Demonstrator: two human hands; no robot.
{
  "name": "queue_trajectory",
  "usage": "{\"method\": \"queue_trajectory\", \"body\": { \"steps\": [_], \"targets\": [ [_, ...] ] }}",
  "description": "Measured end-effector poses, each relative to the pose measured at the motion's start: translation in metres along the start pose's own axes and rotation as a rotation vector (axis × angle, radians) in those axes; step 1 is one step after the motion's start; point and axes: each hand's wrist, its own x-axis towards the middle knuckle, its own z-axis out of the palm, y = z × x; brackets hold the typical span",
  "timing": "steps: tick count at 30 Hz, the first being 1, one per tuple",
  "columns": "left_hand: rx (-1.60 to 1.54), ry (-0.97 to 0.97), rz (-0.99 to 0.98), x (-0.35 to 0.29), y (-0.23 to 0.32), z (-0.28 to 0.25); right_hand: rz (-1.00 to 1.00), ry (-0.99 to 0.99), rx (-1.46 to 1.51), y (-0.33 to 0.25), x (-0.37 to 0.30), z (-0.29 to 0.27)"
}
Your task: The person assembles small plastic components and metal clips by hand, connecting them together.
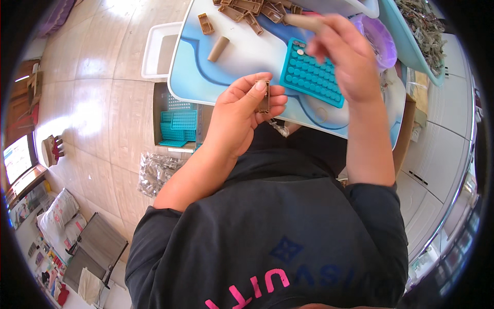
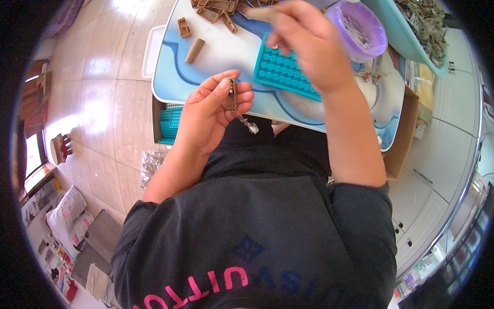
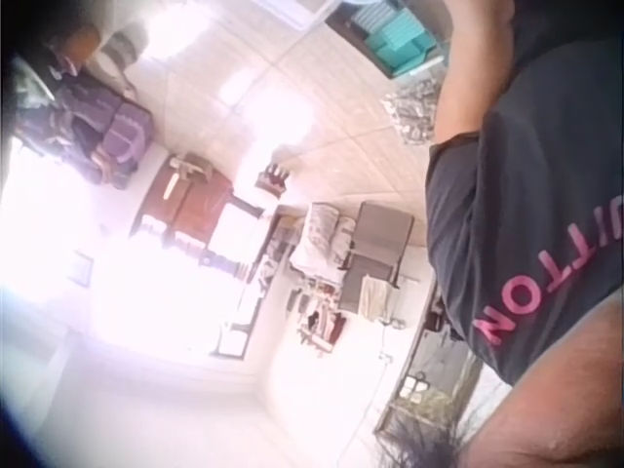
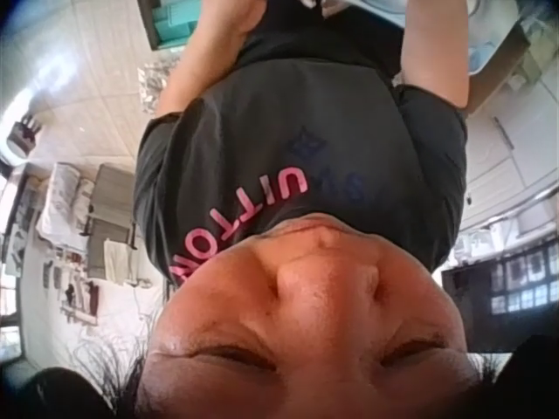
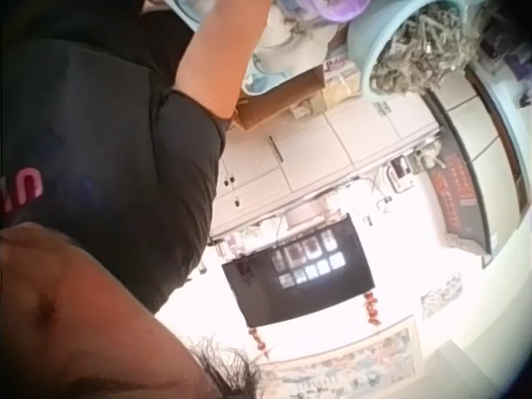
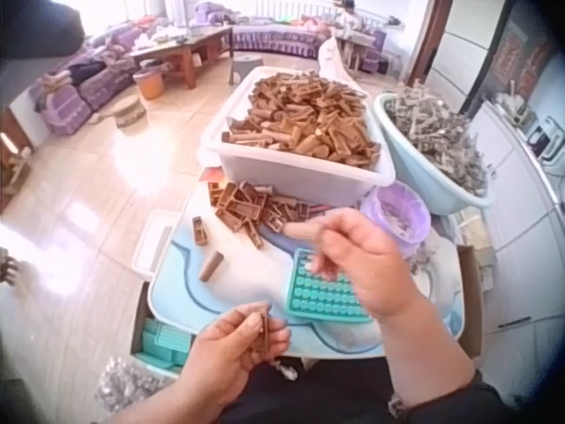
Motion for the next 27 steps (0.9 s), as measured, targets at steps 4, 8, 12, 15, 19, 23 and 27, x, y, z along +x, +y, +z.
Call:
{"method": "queue_trajectory", "body": {
  "steps": [4, 8, 12, 15, 19, 23, 27],
  "targets": [
    [0.019, -0.055, -0.033, 0.001, -0.010, 0.004, 0.158, 0.086, 0.483, 0.003, -0.067, -0.048],
    [0.039, -0.082, -0.064, 0.002, -0.020, 0.013, 0.315, 0.321, 0.768, 0.030, -0.120, -0.075],
    [0.074, -0.080, -0.111, 0.000, -0.025, 0.024, 0.387, 0.276, 0.431, 0.037, -0.133, -0.083],
    [0.058, -0.095, -0.134, 0.002, -0.030, 0.029, 0.566, 0.265, -0.009, 0.033, -0.128, -0.071],
    [0.096, -0.090, -0.147, 0.000, -0.031, 0.033, 0.314, 0.309, -0.539, 0.042, -0.125, -0.055],
    [0.103, -0.112, -0.160, 0.001, -0.034, 0.032, 0.140, 0.402, -0.784, 0.033, -0.125, -0.039],
    [0.035, -0.092, -0.191, 0.004, -0.036, 0.034, -0.034, 0.496, -0.854, 0.021, -0.127, -0.023]
  ]
}}
